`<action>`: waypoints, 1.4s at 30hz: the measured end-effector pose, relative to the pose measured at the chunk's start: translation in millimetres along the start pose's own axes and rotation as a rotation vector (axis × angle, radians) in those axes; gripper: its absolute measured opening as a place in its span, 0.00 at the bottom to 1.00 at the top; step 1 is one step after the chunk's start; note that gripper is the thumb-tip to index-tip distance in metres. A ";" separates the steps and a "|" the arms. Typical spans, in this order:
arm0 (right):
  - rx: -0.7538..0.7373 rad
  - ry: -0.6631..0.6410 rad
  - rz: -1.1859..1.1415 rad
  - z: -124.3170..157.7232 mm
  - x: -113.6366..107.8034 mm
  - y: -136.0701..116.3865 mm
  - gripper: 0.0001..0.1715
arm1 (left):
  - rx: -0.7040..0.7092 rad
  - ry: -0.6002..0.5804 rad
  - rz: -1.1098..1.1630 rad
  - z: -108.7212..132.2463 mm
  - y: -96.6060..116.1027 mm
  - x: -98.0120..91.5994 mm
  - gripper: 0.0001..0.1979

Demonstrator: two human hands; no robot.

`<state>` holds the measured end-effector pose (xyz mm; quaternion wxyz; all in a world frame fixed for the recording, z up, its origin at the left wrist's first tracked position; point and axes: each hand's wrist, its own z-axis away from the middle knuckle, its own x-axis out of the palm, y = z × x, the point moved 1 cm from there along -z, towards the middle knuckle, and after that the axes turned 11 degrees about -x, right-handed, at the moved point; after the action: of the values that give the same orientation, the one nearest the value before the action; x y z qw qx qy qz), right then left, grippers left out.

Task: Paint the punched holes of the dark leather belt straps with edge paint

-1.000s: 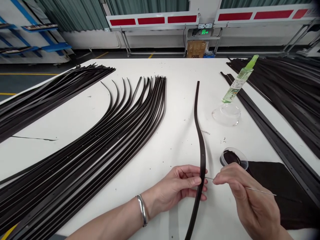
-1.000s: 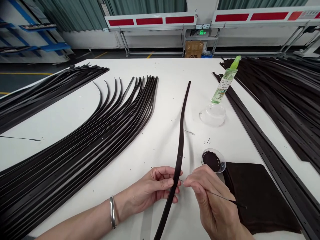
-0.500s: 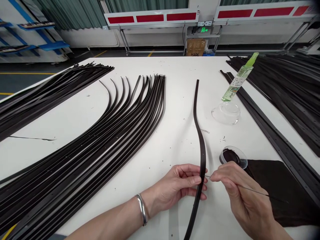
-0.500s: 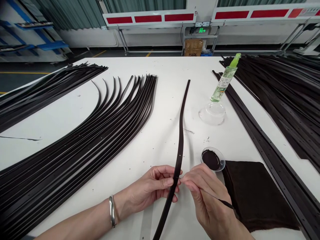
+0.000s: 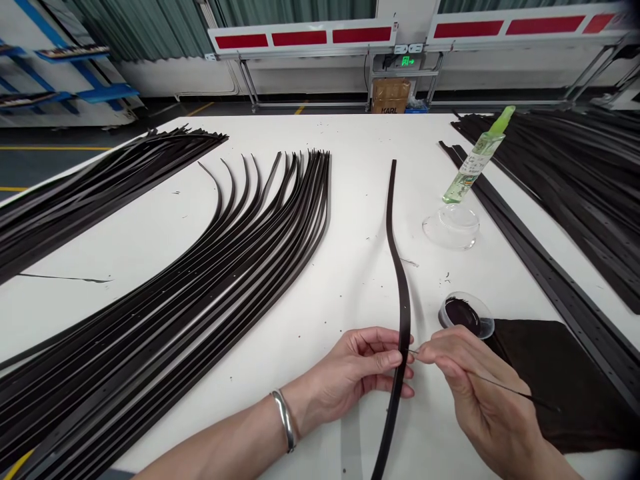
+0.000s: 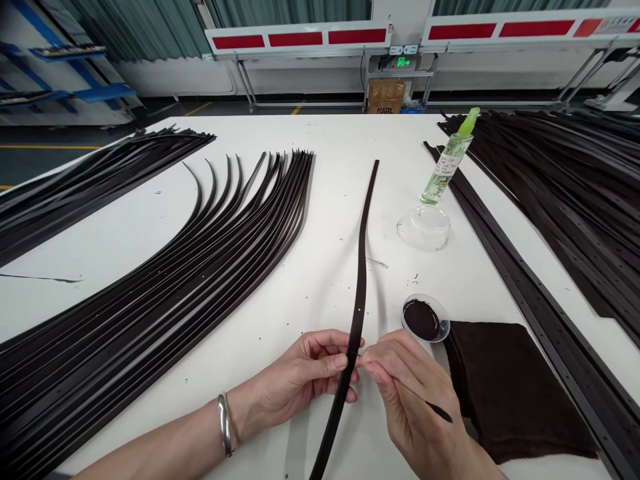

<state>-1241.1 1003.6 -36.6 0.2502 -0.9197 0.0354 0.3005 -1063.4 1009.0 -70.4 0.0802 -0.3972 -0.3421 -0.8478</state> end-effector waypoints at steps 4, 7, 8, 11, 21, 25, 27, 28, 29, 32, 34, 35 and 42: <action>0.001 0.004 -0.011 0.0 -0.1 -1.7 0.17 | -0.005 0.010 -0.003 0.4 -0.9 0.0 0.13; 0.059 0.016 -0.055 3.7 -1.7 -2.5 0.16 | 0.002 0.006 -0.001 0.7 -1.5 -0.5 0.12; 0.100 0.038 -0.063 5.8 -2.6 -2.8 0.15 | 0.003 0.004 0.005 0.8 -1.5 -0.7 0.12; 0.275 0.169 -0.013 12.4 -4.8 -3.1 0.17 | 0.003 0.005 0.030 1.8 -0.3 -0.9 0.11; 0.721 0.129 -0.160 -2.8 10.8 8.9 0.09 | -0.009 -0.036 0.025 6.9 2.8 4.1 0.12; 0.753 0.254 -0.159 -26.0 0.9 19.0 0.12 | -0.065 -0.056 0.009 9.2 0.6 4.7 0.13; 0.760 0.269 -0.157 -34.0 -5.7 24.2 0.12 | -0.084 -0.055 0.000 10.3 0.7 4.8 0.13; 0.757 0.258 -0.169 -35.7 -9.0 26.1 0.12 | -0.085 -0.047 -0.001 10.6 1.1 4.7 0.13; 0.751 0.239 -0.186 -35.6 -12.7 27.4 0.13 | -0.079 -0.035 0.002 10.8 1.5 4.6 0.13; 0.745 0.228 -0.210 -25.3 -27.9 29.2 0.19 | -0.055 0.010 0.027 10.3 2.6 3.8 0.11; 0.764 0.245 -0.133 -13.7 -41.6 31.0 0.22 | -0.051 0.046 0.041 9.5 2.7 3.5 0.10; 0.760 0.241 -0.064 -8.0 -48.4 32.6 0.21 | -0.054 0.069 0.042 9.1 2.6 3.5 0.10; 0.464 0.015 0.339 13.6 -62.1 52.2 0.19 | -0.099 0.157 0.014 7.0 1.0 -0.1 0.09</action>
<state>-1310.3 959.3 -33.5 0.3999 -0.8210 0.2583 0.3152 -1058.6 1012.7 -66.8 0.0930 -0.3354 -0.2894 -0.8917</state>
